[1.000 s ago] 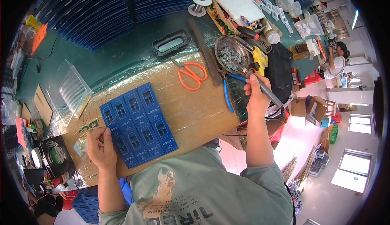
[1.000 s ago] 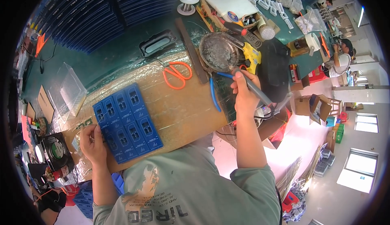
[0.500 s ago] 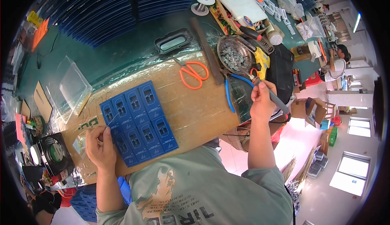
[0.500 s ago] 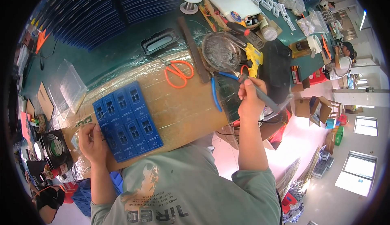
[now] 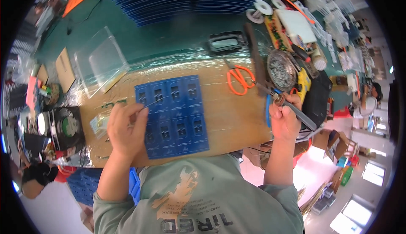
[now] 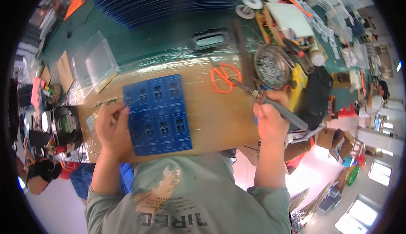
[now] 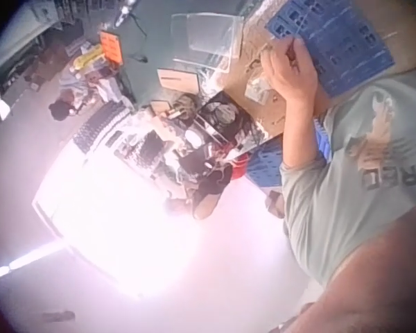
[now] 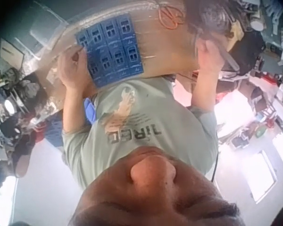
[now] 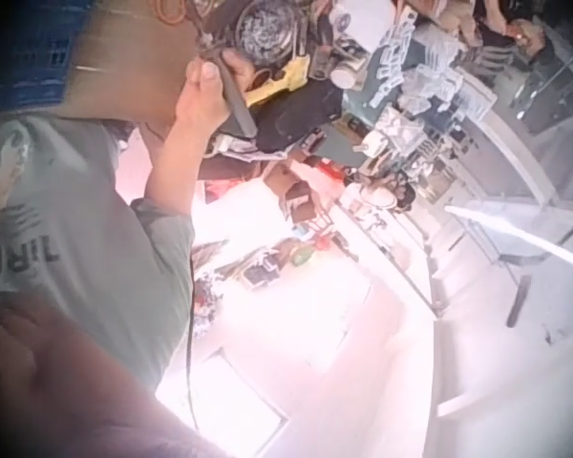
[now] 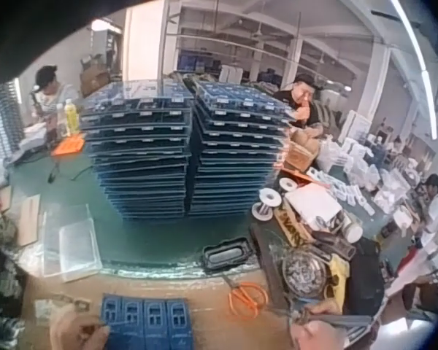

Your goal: The person solders electronic components onto blue circuit boards at an assembly station. This is done by hand, using a soldering iron, solder wire, and tweezers to attach wires to the circuit boards.

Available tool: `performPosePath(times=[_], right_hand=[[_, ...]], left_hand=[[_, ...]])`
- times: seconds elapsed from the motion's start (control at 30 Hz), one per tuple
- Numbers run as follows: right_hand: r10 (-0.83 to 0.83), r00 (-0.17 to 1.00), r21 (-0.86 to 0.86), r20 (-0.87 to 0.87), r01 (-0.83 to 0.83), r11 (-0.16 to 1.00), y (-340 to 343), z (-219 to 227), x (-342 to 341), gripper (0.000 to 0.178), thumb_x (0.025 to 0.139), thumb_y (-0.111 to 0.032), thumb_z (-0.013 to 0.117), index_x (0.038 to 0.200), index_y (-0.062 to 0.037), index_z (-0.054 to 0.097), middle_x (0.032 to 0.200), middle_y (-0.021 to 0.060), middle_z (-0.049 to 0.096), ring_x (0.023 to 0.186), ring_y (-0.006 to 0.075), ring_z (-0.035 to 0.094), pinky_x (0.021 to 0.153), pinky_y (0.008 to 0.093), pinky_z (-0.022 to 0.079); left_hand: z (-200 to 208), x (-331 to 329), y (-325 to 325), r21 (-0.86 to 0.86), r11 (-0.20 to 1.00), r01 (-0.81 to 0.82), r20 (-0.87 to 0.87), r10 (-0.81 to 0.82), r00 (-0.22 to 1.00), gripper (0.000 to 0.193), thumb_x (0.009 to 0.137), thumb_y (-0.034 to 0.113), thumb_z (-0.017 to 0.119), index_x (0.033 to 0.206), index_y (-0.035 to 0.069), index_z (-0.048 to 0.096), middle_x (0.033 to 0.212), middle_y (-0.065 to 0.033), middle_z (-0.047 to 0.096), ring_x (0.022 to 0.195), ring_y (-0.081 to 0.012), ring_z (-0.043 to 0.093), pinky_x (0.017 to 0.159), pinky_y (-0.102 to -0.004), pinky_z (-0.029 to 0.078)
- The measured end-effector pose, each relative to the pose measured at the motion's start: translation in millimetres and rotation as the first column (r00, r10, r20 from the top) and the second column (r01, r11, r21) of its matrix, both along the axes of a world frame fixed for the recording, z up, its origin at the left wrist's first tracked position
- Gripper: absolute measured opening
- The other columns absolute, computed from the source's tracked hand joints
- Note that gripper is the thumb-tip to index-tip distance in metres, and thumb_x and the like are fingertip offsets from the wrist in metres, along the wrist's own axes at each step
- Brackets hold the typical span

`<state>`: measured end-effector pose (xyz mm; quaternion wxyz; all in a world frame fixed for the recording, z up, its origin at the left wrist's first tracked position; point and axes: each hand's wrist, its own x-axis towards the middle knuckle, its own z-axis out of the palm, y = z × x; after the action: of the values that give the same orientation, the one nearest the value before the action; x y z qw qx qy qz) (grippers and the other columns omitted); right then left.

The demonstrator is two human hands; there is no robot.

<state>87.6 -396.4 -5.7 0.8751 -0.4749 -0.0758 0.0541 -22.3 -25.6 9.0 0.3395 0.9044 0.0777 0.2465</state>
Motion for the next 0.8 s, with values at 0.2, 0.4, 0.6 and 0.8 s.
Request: performPosePath(times=[0.2, 0.4, 0.6, 0.8], right_hand=[[0.057, 0.998, -0.127, 0.039, -0.051, 0.991, 53.9, 12.9, 8.4, 0.033, 0.085, -0.009, 0.075, 0.111, 0.0003, 0.057, 0.096, 0.0112, 0.059, 0.070, 0.0141, 0.053, 0.059, 0.0263, 0.041], [-0.021, 0.950, -0.465, 0.310, 0.171, 0.869, 89.5, -12.3, 10.2, 0.025, 0.089, -0.012, 0.068, 0.107, 0.0007, 0.055, 0.093, 0.0098, 0.057, 0.066, 0.0116, 0.052, 0.057, 0.0249, 0.043], [0.104, 0.885, -0.634, 0.453, 0.238, 0.736, 87.5, -20.0, 3.1, 0.024, 0.087, -0.012, 0.076, 0.100, 0.0014, 0.060, 0.088, 0.0101, 0.066, 0.069, 0.0121, 0.060, 0.062, 0.0252, 0.048], [0.113, 0.872, -0.596, 0.477, 0.226, 0.771, 87.4, -33.5, 3.1, 0.025, 0.086, -0.010, 0.076, 0.100, 0.0034, 0.059, 0.085, 0.0140, 0.066, 0.070, 0.0163, 0.063, 0.061, 0.0269, 0.051]], left_hand=[[6.5, 20.1, -7.2, 0.009, 0.997, 0.079, -0.031, -0.079, 0.996, 0.013, 0.080, 0.005, 0.077, 0.090, 0.007, 0.069, 0.074, -0.0058, 0.058, 0.065, -0.0223, 0.057, 0.059, -0.0354, 0.046], [0.6, 34.8, -14.2, 0.052, 0.980, 0.193, -0.057, -0.190, 0.980, 0.013, 0.079, 0.008, 0.076, 0.086, 0.009, 0.066, 0.073, -0.0057, 0.058, 0.068, -0.0269, 0.057, 0.060, -0.0381, 0.047], [-10.4, 39.5, -16.4, 0.045, 0.970, 0.241, -0.047, -0.239, 0.970, 0.015, 0.078, 0.007, 0.075, 0.087, 0.008, 0.063, 0.079, -0.0051, 0.061, 0.073, -0.0274, 0.059, 0.068, -0.0412, 0.047], [-16.0, 45.8, -22.5, 0.160, 0.921, 0.356, -0.029, -0.356, 0.934, 0.019, 0.076, 0.001, 0.072, 0.090, 0.005, 0.059, 0.096, -0.0072, 0.067, 0.098, -0.0287, 0.064, 0.084, -0.0419, 0.049]])
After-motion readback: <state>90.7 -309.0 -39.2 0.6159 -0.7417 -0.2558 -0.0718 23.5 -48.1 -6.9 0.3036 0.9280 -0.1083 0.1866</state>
